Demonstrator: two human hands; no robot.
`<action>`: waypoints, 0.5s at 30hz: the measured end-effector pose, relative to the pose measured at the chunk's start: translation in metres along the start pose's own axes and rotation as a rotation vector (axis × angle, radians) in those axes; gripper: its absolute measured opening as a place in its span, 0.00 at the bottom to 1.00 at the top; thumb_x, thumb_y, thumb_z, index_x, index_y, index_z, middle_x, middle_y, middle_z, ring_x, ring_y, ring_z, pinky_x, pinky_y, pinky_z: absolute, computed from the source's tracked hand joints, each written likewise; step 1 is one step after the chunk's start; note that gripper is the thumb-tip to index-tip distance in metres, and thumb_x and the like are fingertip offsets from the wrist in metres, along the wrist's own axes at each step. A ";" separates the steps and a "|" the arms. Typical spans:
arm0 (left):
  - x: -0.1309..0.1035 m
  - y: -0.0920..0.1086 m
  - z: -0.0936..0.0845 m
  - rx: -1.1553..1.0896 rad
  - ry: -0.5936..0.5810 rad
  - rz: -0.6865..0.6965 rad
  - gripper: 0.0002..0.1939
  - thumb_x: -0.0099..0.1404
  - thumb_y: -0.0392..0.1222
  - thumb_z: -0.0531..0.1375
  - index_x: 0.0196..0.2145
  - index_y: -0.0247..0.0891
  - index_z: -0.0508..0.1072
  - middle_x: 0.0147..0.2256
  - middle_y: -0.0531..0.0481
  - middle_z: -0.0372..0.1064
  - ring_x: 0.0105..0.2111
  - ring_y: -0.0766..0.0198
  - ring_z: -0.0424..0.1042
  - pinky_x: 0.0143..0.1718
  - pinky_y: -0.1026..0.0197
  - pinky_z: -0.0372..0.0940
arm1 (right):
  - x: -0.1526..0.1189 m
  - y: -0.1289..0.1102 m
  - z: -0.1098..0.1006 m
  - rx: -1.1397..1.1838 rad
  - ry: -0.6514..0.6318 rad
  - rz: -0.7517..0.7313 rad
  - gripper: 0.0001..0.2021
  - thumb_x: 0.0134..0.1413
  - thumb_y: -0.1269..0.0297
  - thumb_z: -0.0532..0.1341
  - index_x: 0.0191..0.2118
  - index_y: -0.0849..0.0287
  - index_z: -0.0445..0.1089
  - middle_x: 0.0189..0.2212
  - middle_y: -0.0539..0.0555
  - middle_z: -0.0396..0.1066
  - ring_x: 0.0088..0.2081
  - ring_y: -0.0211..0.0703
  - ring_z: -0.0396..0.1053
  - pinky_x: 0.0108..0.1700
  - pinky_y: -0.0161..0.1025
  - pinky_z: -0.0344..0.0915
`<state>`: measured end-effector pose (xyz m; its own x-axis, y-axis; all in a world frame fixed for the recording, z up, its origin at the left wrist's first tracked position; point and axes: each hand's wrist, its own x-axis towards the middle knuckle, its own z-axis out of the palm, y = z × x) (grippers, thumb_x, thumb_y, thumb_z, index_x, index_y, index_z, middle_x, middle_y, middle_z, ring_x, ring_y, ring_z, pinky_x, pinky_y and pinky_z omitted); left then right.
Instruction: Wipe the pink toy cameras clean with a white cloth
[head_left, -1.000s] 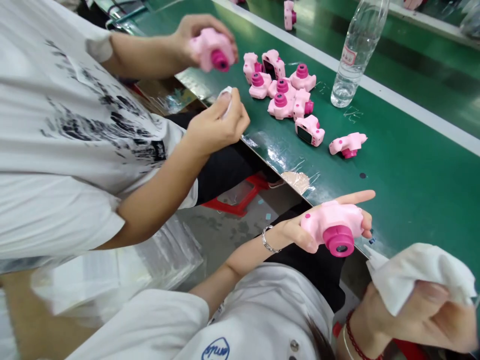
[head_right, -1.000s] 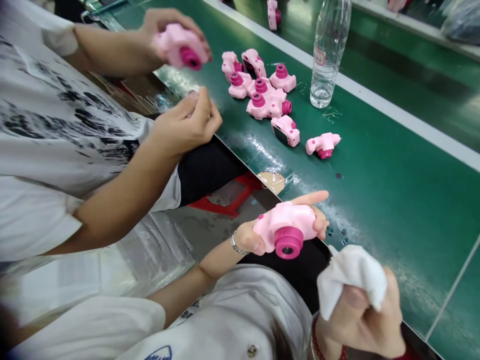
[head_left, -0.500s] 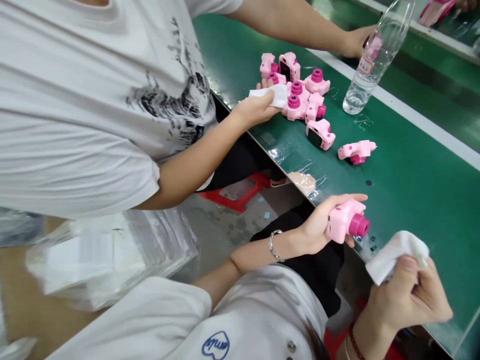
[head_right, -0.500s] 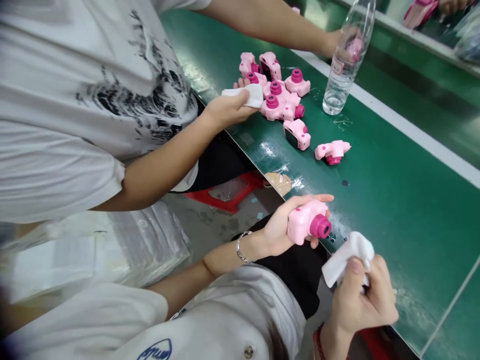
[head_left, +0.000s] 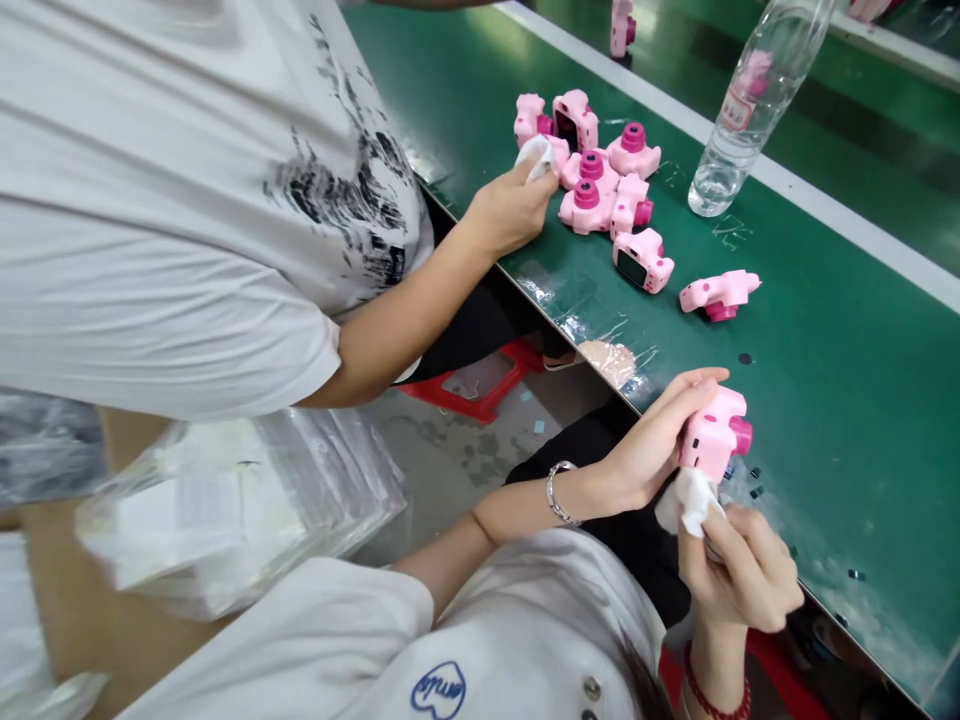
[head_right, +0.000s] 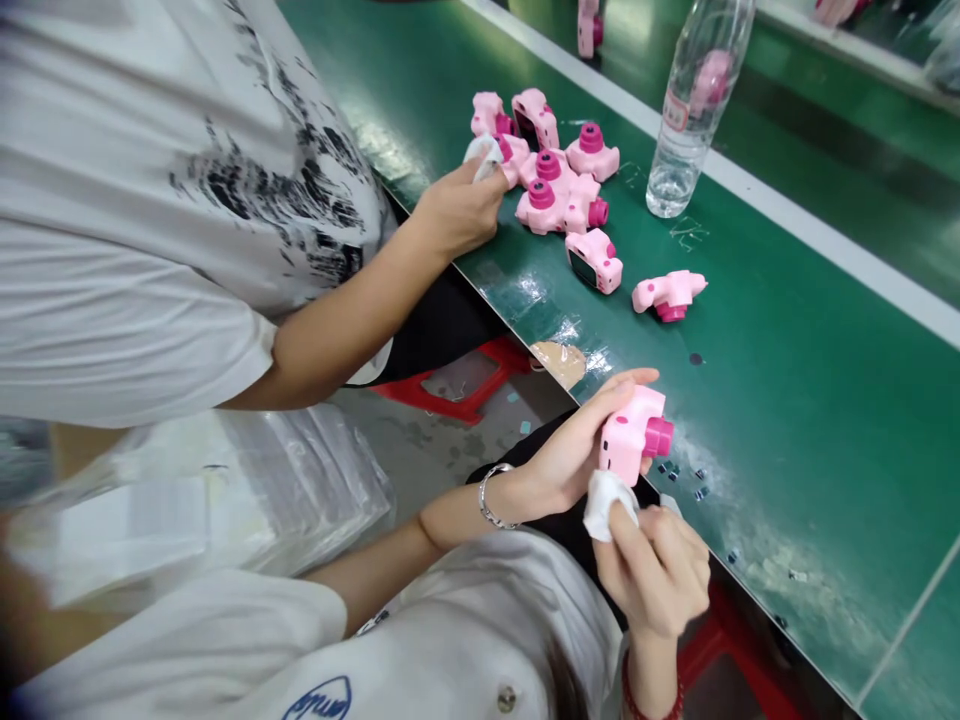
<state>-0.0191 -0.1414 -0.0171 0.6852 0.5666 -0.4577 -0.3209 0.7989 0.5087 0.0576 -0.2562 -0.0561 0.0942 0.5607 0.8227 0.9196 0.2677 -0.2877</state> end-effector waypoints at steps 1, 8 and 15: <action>0.001 -0.001 0.000 0.018 -0.011 0.017 0.15 0.67 0.48 0.62 0.49 0.43 0.70 0.34 0.56 0.66 0.28 0.71 0.66 0.30 0.68 0.63 | -0.007 0.002 -0.004 0.008 0.041 0.000 0.09 0.51 0.80 0.65 0.32 0.57 0.72 0.21 0.45 0.62 0.21 0.32 0.60 0.23 0.33 0.59; -0.003 -0.008 -0.007 0.264 -0.119 0.146 0.33 0.52 0.50 0.73 0.53 0.42 0.68 0.40 0.52 0.66 0.34 0.70 0.66 0.31 0.69 0.63 | -0.014 0.007 0.006 -0.171 0.238 0.142 0.07 0.54 0.69 0.68 0.28 0.54 0.71 0.22 0.48 0.65 0.23 0.38 0.62 0.26 0.38 0.58; 0.015 -0.009 -0.043 0.775 -0.188 0.408 0.38 0.53 0.46 0.75 0.59 0.42 0.70 0.56 0.43 0.71 0.47 0.59 0.74 0.38 0.65 0.70 | 0.000 0.028 0.009 0.139 0.366 1.035 0.18 0.57 0.48 0.66 0.30 0.59 0.72 0.23 0.48 0.62 0.25 0.38 0.57 0.28 0.38 0.53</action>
<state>-0.0343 -0.1317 -0.0600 0.7321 0.6800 -0.0407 -0.0781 0.1432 0.9866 0.0798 -0.2411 -0.0683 0.9212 0.3053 0.2413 0.2825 -0.0984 -0.9542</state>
